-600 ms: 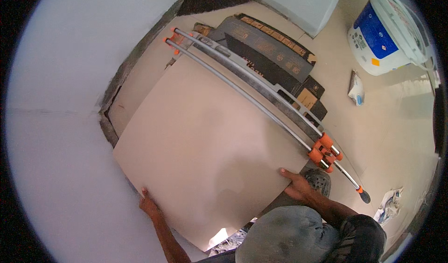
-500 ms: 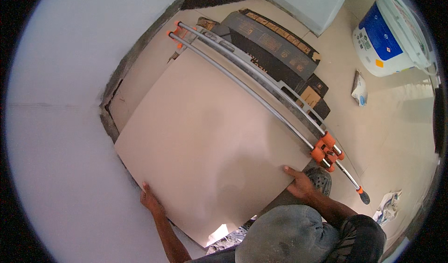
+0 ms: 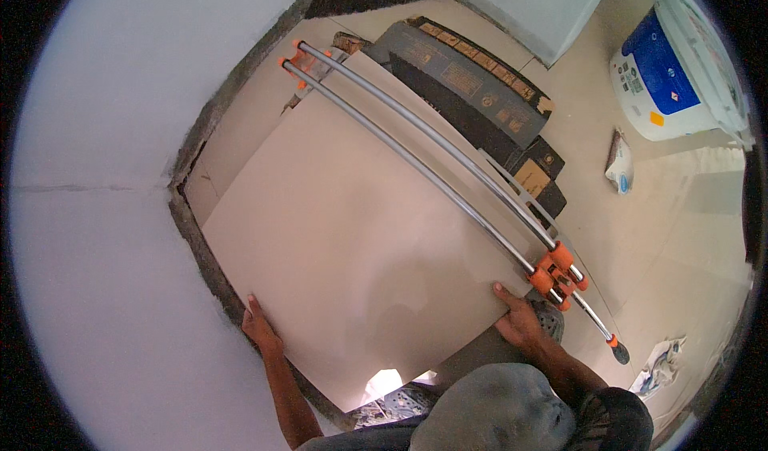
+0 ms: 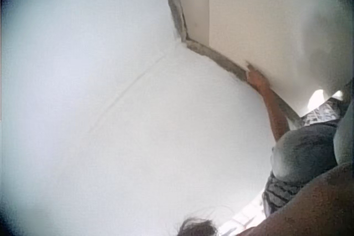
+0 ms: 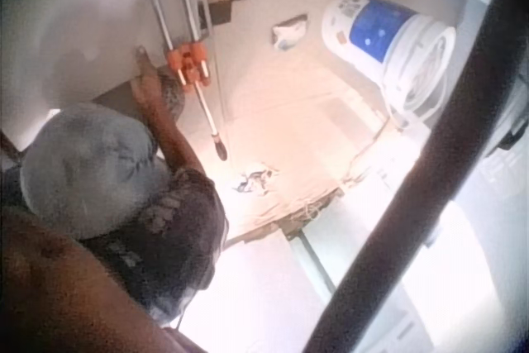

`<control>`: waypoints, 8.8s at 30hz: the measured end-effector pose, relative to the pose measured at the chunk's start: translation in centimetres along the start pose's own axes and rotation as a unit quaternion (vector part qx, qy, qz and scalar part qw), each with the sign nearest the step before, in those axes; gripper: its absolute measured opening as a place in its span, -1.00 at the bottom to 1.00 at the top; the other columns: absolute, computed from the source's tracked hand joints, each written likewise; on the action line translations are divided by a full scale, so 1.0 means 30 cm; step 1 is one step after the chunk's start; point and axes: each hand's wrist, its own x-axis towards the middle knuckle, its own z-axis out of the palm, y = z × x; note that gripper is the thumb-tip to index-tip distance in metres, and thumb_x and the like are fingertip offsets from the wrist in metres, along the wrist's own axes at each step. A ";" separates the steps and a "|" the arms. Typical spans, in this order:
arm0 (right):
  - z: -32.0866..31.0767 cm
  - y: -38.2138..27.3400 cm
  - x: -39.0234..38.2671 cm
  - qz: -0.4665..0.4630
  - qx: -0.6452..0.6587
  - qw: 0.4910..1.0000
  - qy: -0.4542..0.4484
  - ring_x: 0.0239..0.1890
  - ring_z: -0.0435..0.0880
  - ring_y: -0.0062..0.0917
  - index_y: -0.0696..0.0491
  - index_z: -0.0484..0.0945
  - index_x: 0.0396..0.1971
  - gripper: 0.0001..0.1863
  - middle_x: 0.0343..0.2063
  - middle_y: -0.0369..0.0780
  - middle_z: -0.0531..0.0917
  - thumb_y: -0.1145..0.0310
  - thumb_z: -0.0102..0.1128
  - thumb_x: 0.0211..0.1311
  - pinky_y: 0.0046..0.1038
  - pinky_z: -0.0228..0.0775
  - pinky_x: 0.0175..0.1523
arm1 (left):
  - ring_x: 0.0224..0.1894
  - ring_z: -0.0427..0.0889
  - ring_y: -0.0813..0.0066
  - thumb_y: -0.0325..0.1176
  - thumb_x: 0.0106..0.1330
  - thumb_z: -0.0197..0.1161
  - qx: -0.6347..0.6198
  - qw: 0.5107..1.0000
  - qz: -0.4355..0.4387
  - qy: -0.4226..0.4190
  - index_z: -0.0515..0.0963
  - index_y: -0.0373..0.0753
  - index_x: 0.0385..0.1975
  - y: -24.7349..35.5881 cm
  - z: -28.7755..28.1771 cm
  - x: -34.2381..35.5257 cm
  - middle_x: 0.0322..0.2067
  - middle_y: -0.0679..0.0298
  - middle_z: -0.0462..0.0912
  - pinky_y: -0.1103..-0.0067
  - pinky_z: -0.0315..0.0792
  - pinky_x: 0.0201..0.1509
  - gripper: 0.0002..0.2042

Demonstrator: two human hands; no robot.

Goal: The person positions a large rectangular tile on a manual tile cutter, aligns it, and uses the cutter's handle to score and snap the tile. The person then lifts the cut tile and moves it to another area.

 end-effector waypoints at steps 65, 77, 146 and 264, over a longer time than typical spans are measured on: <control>-0.149 -0.006 -0.093 -0.123 -0.562 0.818 -0.018 -0.09 0.61 -0.31 0.20 0.48 -0.12 -0.73 -0.18 -0.08 0.57 0.33 0.17 0.33 -0.26 0.50 0.18 | 0.29 0.37 0.14 0.20 0.27 0.28 -0.072 0.972 -0.136 -0.175 0.34 -0.38 0.28 -0.281 -0.114 -0.003 0.26 0.08 0.40 0.25 0.28 0.35 -0.20; -0.252 -0.002 -0.114 -0.088 -0.553 0.827 -0.054 0.12 0.54 -0.26 0.13 0.51 0.05 -0.69 0.10 -0.07 0.51 0.35 -0.04 0.43 -0.32 0.38 0.32 | 0.11 0.50 0.28 0.14 0.27 0.32 -0.129 0.957 -0.234 -0.112 0.45 -0.42 0.16 -0.265 -0.028 -0.023 0.10 0.13 0.52 0.35 0.39 0.20 -0.28; -0.097 0.104 -0.088 -0.079 -0.430 0.899 -0.022 -0.19 0.68 -0.42 0.16 0.50 -0.05 -0.53 -0.21 -0.20 0.65 0.02 0.23 0.35 -0.34 0.62 -0.09 | -0.50 0.49 0.19 0.29 0.33 0.14 0.238 0.964 0.034 0.115 0.53 -0.61 -0.56 -0.065 -0.246 -0.211 -0.59 0.01 0.57 0.27 0.44 -0.27 -0.20; 0.199 0.157 -0.126 0.133 -0.035 0.980 -0.147 0.14 0.52 -0.28 0.08 0.38 0.19 -0.42 0.10 -0.16 0.53 0.13 0.30 0.27 -0.08 0.33 0.27 | -0.14 0.61 0.26 0.07 0.33 0.25 0.344 0.896 0.132 0.247 0.46 -0.46 0.13 0.593 -1.140 -0.724 -0.07 0.01 0.63 0.39 0.47 0.03 -0.35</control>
